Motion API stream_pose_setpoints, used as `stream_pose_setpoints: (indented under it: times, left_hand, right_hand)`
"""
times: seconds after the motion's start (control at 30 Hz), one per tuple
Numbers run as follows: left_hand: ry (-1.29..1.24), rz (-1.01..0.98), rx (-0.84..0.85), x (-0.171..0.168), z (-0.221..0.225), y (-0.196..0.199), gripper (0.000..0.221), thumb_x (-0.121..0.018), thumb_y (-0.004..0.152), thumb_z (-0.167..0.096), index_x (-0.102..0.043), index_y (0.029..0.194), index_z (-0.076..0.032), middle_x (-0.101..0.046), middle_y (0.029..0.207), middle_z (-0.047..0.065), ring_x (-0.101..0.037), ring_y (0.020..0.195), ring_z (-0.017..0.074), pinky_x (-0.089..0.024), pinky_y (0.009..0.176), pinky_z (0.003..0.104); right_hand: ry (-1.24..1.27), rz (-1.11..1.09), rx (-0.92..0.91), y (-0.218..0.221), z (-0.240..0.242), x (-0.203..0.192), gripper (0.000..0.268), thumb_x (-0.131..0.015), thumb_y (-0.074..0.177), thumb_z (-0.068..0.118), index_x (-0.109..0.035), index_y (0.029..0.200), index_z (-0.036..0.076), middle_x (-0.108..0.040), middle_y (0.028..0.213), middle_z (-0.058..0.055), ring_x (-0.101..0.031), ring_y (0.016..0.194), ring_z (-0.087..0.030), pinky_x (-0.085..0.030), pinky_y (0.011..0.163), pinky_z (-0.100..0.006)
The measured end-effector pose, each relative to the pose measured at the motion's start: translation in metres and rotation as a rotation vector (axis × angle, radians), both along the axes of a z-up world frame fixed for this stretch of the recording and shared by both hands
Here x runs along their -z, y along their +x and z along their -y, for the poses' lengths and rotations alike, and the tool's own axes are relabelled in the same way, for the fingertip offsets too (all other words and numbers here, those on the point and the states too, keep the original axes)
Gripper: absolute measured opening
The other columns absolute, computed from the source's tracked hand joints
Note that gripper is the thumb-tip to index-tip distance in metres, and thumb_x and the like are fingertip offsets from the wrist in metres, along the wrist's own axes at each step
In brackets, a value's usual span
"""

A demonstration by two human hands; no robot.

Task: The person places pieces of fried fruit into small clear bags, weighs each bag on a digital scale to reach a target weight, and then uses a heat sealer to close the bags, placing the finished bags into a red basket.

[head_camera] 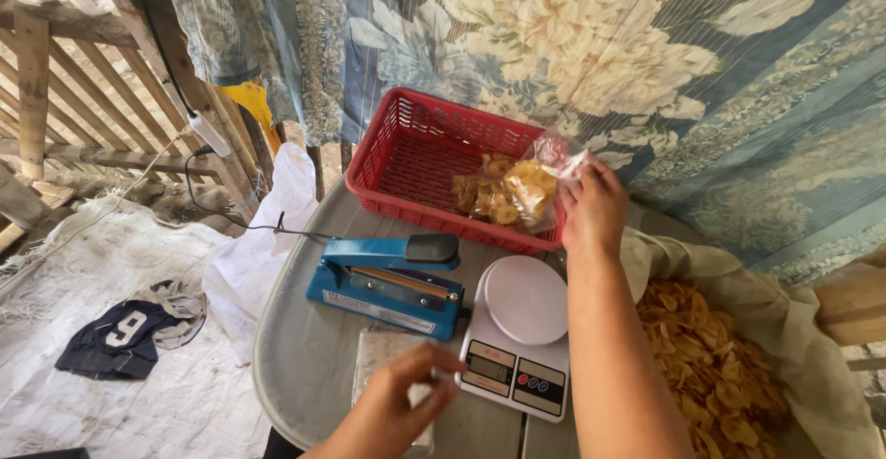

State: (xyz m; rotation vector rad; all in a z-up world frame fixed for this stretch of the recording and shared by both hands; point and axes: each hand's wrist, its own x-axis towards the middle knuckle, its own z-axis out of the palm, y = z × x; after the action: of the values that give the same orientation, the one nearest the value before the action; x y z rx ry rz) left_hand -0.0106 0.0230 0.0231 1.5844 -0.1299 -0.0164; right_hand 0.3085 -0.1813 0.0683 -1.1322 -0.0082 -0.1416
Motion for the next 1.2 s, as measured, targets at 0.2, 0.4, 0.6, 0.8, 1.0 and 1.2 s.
stream_pose_setpoints:
  times: [0.2,0.4,0.6,0.8,1.0,1.2]
  left_hand:
    - [0.987,0.246,0.046,0.144,-0.029,-0.047,0.036,-0.07,0.091,-0.035,-0.075,0.125,-0.024,-0.056,0.144,0.012,-0.047,0.138,0.0383,-0.042,0.101,0.061]
    - [0.91,0.397,0.11,0.188,-0.063,-0.051,0.026,-0.074,0.085,-0.034,-0.08,0.107,-0.023,-0.059,0.14,0.005,-0.049,0.14,0.0318,-0.046,0.103,0.057]
    - [0.541,0.17,-0.135,0.103,-0.043,-0.036,0.013,-0.082,0.083,-0.016,-0.082,0.095,-0.013,-0.077,0.109,0.002,-0.075,0.105,0.0221,-0.062,0.085,0.036]
    - [0.536,0.278,-0.321,0.068,-0.011,-0.031,0.016,-0.081,0.076,-0.01,-0.082,0.093,-0.01,-0.078,0.103,0.005,-0.076,0.098,0.0241,-0.061,0.081,0.035]
    - [0.624,0.514,-0.198,0.108,-0.025,-0.036,0.036,-0.083,0.074,-0.012,-0.076,0.109,-0.01,-0.074,0.115,0.007,-0.07,0.112,0.0259,-0.057,0.093,0.039]
    - [0.764,0.233,0.029,0.151,-0.04,-0.05,0.064,-0.068,0.085,-0.034,-0.055,0.144,-0.013,-0.057,0.143,0.007,-0.048,0.141,0.0266,-0.036,0.111,0.047]
  right_hand:
    - [-0.065,-0.072,0.059,-0.069,0.012,0.006,0.032,-0.056,0.099,0.013,-0.057,0.129,0.004,-0.067,0.124,-0.009,-0.066,0.113,-0.02,-0.055,0.1,-0.037]
    - [-0.262,-0.325,-0.756,-0.241,0.002,0.046,0.021,-0.066,0.093,0.019,-0.069,0.104,0.002,-0.075,0.091,-0.007,-0.072,0.087,-0.017,-0.057,0.082,-0.032]
    - [-0.945,0.366,-1.137,-0.305,0.007,0.152,0.016,-0.066,0.106,0.016,-0.076,0.115,0.008,-0.071,0.112,-0.01,-0.074,0.113,-0.022,-0.059,0.101,-0.031]
    - [-1.419,0.818,-0.139,-0.316,-0.029,0.144,0.029,-0.076,0.088,0.036,-0.082,0.106,0.015,-0.059,0.138,-0.009,-0.056,0.131,-0.028,-0.045,0.104,-0.046]
    - [-1.539,0.806,-0.341,-0.311,-0.038,0.172,0.025,-0.075,0.086,0.035,-0.078,0.093,0.011,-0.043,0.155,-0.018,-0.039,0.144,-0.036,-0.034,0.109,-0.06]
    - [-1.475,0.845,-0.41,-0.319,-0.017,0.195,0.021,-0.079,0.083,0.031,-0.073,0.071,0.015,-0.065,0.14,-0.004,-0.053,0.146,-0.03,-0.04,0.116,-0.057]
